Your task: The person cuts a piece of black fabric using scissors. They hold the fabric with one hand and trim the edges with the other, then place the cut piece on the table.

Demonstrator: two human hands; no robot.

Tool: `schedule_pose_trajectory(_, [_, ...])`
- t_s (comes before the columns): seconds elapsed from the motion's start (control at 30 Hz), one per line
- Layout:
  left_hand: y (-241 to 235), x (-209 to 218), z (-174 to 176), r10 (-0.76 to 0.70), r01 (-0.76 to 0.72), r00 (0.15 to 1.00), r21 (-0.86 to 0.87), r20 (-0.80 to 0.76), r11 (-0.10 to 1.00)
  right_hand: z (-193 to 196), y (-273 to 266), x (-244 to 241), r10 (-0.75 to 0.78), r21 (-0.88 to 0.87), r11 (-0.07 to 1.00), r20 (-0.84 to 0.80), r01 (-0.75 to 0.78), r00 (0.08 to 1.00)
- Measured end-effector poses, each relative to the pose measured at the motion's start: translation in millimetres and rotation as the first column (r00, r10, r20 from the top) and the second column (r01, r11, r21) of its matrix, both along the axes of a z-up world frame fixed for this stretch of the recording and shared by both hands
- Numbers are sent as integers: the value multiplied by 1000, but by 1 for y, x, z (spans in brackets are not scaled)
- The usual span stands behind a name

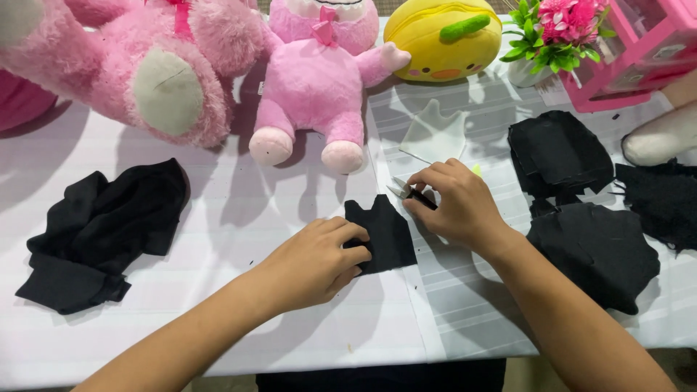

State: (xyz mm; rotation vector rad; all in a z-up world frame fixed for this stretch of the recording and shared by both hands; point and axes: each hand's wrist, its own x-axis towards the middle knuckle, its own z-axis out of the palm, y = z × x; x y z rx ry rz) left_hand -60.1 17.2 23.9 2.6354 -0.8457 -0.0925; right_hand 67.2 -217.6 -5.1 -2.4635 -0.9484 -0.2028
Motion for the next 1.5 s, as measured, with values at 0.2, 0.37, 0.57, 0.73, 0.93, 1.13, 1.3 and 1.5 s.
schedule_pose_trajectory(0.2, [1,-3,-7,15,-14,1000,-14,18,1000,-9,-2,3,-21,34,999,-8,21,1000])
schedule_pose_trajectory(0.37, [-2,-12,-7,31,-30,999,-51,34,998,-15,-7,3,-4,69,998,39,1,999])
schedule_pose_trajectory(0.57, [-2,-25,-32,26,-9,988,-113,154,994,-9,-6,-2,204,147,966,62,-211,977])
schedule_pose_trajectory(0.73, [-7,-28,-32,105,-94,983,-79,151,992,9,-1,-17,439,181,896,-216,-406,872])
schedule_pose_trajectory(0.93, [-9,-24,-23,163,-145,967,-103,195,984,28,9,-33,515,137,857,-265,-497,815])
schedule_pose_trajectory(1.13, [-11,-16,21,295,-229,939,-317,177,920,30,3,-35,457,-22,889,52,-457,888])
schedule_pose_trajectory(1.3, [-33,-10,58,209,-67,955,-533,210,843,82,-42,-53,351,58,934,43,-353,936])
schedule_pose_trajectory(1.5, [-103,11,57,-44,116,989,-550,142,827,102,-135,-78,246,-14,969,-69,-247,967])
